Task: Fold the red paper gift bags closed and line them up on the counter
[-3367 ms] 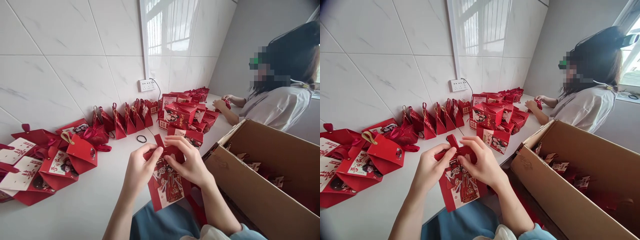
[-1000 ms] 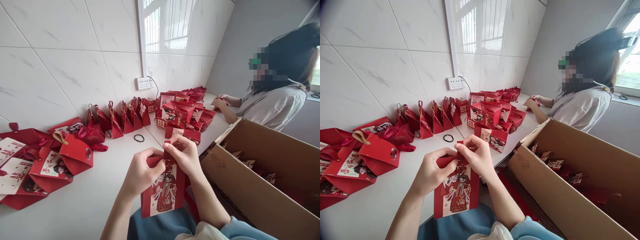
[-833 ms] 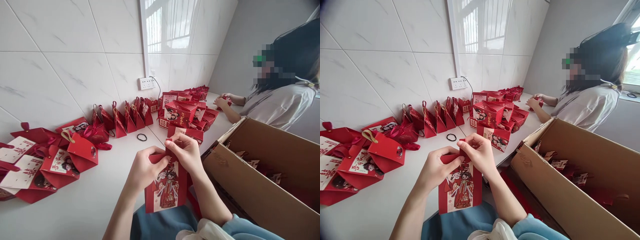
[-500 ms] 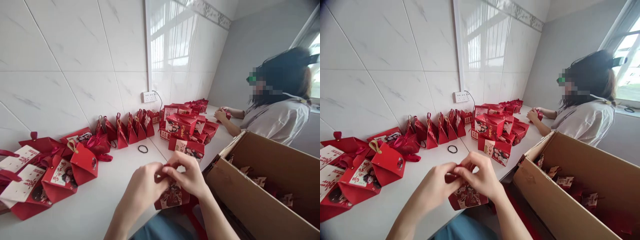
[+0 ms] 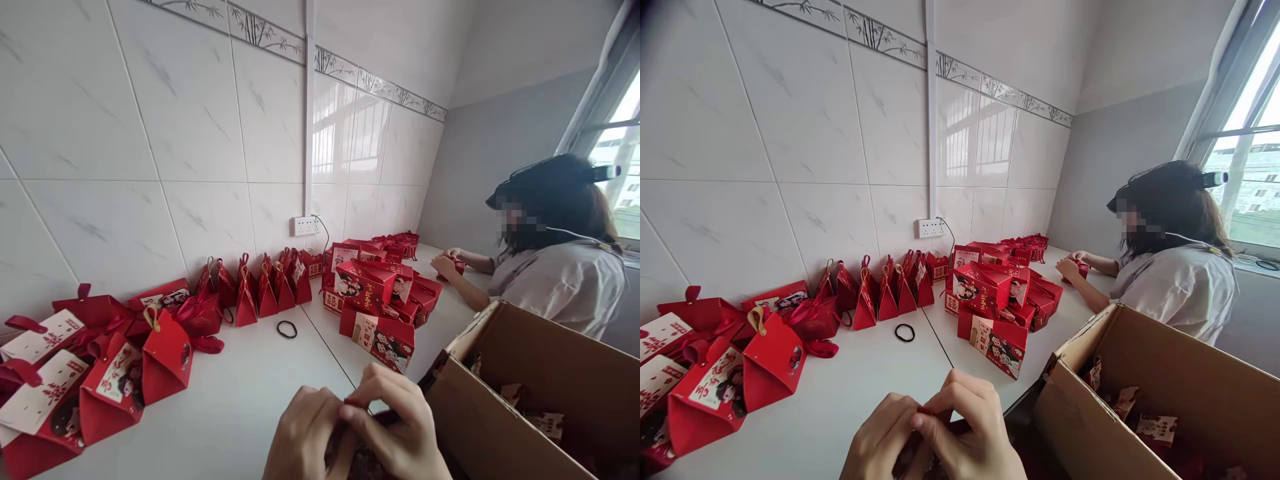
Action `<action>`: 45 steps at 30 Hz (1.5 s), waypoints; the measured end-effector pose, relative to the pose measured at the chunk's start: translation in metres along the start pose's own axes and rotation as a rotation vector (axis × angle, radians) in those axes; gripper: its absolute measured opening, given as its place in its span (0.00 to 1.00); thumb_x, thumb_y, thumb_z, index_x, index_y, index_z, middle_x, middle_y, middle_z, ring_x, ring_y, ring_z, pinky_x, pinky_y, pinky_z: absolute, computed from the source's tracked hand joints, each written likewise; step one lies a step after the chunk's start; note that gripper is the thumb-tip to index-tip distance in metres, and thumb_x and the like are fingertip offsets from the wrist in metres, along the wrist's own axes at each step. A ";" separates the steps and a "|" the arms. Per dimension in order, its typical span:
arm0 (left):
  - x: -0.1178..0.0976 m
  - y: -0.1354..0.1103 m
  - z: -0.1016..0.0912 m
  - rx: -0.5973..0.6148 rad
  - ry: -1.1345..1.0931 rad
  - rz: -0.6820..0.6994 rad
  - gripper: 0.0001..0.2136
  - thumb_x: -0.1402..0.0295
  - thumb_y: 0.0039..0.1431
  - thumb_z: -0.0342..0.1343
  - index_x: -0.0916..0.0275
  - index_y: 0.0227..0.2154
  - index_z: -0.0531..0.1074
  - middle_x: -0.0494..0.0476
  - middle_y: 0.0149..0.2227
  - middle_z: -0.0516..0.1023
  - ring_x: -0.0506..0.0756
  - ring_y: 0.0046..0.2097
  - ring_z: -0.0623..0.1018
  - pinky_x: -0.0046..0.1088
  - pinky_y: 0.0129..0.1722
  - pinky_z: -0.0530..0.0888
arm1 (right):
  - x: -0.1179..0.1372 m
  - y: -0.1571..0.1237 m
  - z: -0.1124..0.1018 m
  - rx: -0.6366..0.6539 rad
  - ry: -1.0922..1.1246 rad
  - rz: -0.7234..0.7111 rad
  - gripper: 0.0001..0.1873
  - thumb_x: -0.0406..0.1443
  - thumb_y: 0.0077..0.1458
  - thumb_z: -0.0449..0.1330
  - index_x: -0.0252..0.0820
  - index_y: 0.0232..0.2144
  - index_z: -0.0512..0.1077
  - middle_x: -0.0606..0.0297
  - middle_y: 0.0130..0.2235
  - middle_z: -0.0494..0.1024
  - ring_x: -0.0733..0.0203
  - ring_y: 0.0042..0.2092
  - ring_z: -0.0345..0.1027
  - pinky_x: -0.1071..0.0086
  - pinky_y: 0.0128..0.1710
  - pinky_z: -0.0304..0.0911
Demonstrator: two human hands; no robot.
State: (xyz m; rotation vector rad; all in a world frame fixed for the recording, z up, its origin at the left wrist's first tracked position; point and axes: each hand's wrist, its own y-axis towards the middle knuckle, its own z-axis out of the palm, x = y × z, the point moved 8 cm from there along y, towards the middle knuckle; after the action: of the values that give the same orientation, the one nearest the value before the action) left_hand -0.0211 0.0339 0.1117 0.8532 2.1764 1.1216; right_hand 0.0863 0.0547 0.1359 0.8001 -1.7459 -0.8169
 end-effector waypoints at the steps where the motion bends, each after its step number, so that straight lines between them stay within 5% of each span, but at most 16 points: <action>1: 0.005 0.004 0.000 0.070 -0.056 -0.057 0.09 0.78 0.58 0.47 0.60 0.25 0.65 0.49 0.21 0.70 0.51 0.23 0.70 0.26 0.23 0.67 | -0.002 0.002 0.001 0.017 0.005 0.011 0.12 0.39 0.57 0.61 0.41 0.23 0.71 0.68 0.19 0.70 0.68 0.20 0.61 0.74 0.19 0.57; 6: 0.032 0.009 0.009 0.428 -0.424 -0.533 0.06 0.71 0.59 0.51 0.60 0.29 0.72 0.50 0.27 0.77 0.51 0.29 0.77 0.22 0.28 0.72 | -0.020 0.013 0.003 0.030 0.094 0.198 0.13 0.39 0.54 0.63 0.41 0.20 0.70 0.68 0.21 0.72 0.68 0.22 0.64 0.75 0.20 0.61; 10: 0.044 0.011 0.007 0.383 -0.528 -0.708 0.05 0.70 0.57 0.54 0.60 0.31 0.75 0.50 0.32 0.80 0.51 0.34 0.79 0.22 0.34 0.74 | -0.038 0.014 0.004 -0.058 0.208 0.415 0.15 0.42 0.52 0.64 0.41 0.21 0.69 0.68 0.22 0.72 0.68 0.22 0.64 0.75 0.20 0.61; 22: 0.038 0.018 0.005 0.430 -0.424 -0.717 0.04 0.67 0.55 0.56 0.60 0.30 0.75 0.50 0.31 0.81 0.52 0.32 0.79 0.24 0.33 0.73 | -0.043 0.008 0.004 -0.084 0.228 0.513 0.13 0.41 0.50 0.65 0.41 0.21 0.69 0.71 0.20 0.70 0.70 0.21 0.61 0.76 0.19 0.58; 31: 0.046 0.020 0.020 0.421 -0.391 -0.658 0.06 0.66 0.57 0.56 0.61 0.27 0.74 0.49 0.27 0.79 0.50 0.28 0.76 0.23 0.30 0.70 | -0.049 0.015 0.000 -0.109 0.142 0.515 0.13 0.40 0.49 0.66 0.40 0.20 0.70 0.71 0.19 0.70 0.70 0.19 0.60 0.76 0.17 0.56; 38: 0.067 0.027 0.004 0.331 -0.459 -0.716 0.12 0.60 0.56 0.58 0.62 0.22 0.74 0.49 0.22 0.75 0.49 0.26 0.71 0.23 0.26 0.66 | -0.047 0.014 0.011 0.228 0.178 0.484 0.13 0.40 0.56 0.61 0.42 0.42 0.73 0.64 0.36 0.79 0.65 0.33 0.72 0.76 0.28 0.66; 42: 0.060 0.028 -0.005 0.363 -0.418 -0.710 0.12 0.61 0.57 0.57 0.62 0.22 0.73 0.47 0.21 0.73 0.48 0.25 0.70 0.22 0.25 0.65 | -0.048 -0.003 0.014 0.290 0.181 0.607 0.11 0.41 0.56 0.60 0.39 0.28 0.71 0.69 0.23 0.74 0.68 0.25 0.66 0.78 0.21 0.59; 45: 0.054 0.026 -0.007 0.354 -0.406 -0.727 0.11 0.62 0.58 0.57 0.62 0.23 0.72 0.47 0.23 0.74 0.48 0.26 0.71 0.21 0.27 0.67 | -0.046 -0.008 0.017 0.297 0.234 0.634 0.10 0.40 0.56 0.60 0.39 0.28 0.70 0.71 0.21 0.73 0.70 0.23 0.64 0.79 0.21 0.58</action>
State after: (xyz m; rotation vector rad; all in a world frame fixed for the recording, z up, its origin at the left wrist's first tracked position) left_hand -0.0540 0.0817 0.1279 0.3132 2.0753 0.1916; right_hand 0.0843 0.0908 0.1019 0.4548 -1.7757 -0.0386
